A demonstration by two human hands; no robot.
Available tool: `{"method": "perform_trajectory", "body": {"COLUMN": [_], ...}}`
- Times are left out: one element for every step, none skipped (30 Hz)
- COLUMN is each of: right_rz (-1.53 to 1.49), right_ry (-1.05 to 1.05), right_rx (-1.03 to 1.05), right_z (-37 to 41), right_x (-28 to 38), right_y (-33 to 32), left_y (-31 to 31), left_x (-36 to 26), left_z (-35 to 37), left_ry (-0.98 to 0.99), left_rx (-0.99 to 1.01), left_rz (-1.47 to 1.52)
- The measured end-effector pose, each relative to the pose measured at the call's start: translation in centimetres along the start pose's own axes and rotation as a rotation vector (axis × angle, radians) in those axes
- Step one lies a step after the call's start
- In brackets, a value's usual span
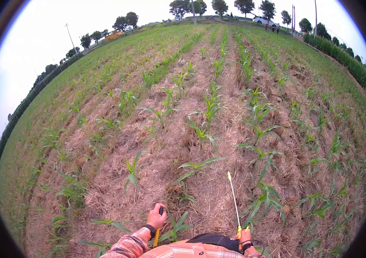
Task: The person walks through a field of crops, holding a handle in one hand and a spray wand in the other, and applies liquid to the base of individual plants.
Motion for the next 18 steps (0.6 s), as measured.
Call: {"method": "perform_trajectory", "body": {"right_rz": [0.008, -0.081, -0.171, -0.091, -0.21, -0.268, -0.326, -0.365, -0.405, -0.536, -0.49, -0.48, -0.476, -0.484, -0.519, -0.552, -0.555, -0.485], "right_ry": [-0.022, -0.011, 0.002, 0.073, 0.042, 0.014, -0.012, -0.01, -0.011, -0.013, 0.023, 0.016, 0.006, 0.003, 0.003, 0.002, -0.001, -0.003], "right_rx": [-0.082, -0.118, -0.154, -0.252, -0.282, -0.338, -0.393, -0.428, -0.463, -0.483, -0.512, -0.515, -0.519, -0.523, -0.528, -0.535, -0.539, -0.533], "right_z": [-0.3, -0.6, -1.1, -1.5, -1.6, -1.7, -1.9, -2.1, -2.4, -2.8, -3.0, -4.1, -4.5, -4.9, -5.1, -5.6, -6.4, -7.1], "right_x": [-0.1, -0.3, -0.8, -1.2, -1.4, -1.6, -1.9, -2.3, -2.4, -2.6, -2.6, -3.5, -3.4, -3.2, -3.4, -3.6, -3.3, -2.6], "right_y": [-2.0, -3.9, -5.7, -7.8, -9.4, -11.1, -12.6, -14.1, -15.5, -16.5, -17.7, -19.6, -20.2, -20.3, -20.5, -20.5, -20.0, -19.1], "left_y": [0.7, 1.4, 2.0, 2.0, 1.6, 1.0, 0.4, -0.4, -1.4, -2.6, -4.0, -5.5, -6.7, -7.2, -7.4, -6.7, -5.5, -4.2], "left_x": [-0.5, -1.4, -2.1, -3.4, -4.8, -6.2, -6.9, -7.8, -9.0, -9.8, -10.7, -12.3, -13.7, -13.6, -13.2, -12.7, -12.0, -11.1], "left_z": [-0.4, -0.8, -1.2, -1.2, -1.4, -1.6, -1.7, -1.7, -1.7, -1.6, -1.3, -1.1, -1.1, -1.4, -1.7, -2.5, -3.9, -5.4], "left_ry": [0.005, 0.057, 0.107, 0.107, 0.105, 0.104, 0.111, 0.143, 0.176, 0.192, 0.206, 0.245, 0.269, 0.246, 0.221, 0.225, 0.22, 0.214], "left_rx": [-0.003, -0.007, -0.011, -0.01, -0.002, 0.007, -0.011, -0.025, -0.04, -0.069, -0.095, -0.124, -0.165, -0.159, -0.154, -0.152, -0.131, -0.109], "left_rz": [0.003, -0.002, -0.008, -0.007, 0.024, 0.054, 0.058, 0.051, 0.046, 0.08, 0.115, 0.096, 0.089, 0.104, 0.118, 0.12, 0.103, 0.085]}}
Point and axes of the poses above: each hand's wrist, its own z-axis away from the middle knuckle, its own y-axis out of the palm, x = y × z, the point moved 6 cm from there along -z, towards the middle knuckle, and after that the axes turned 7 degrees about y, right-handed, at the moved point
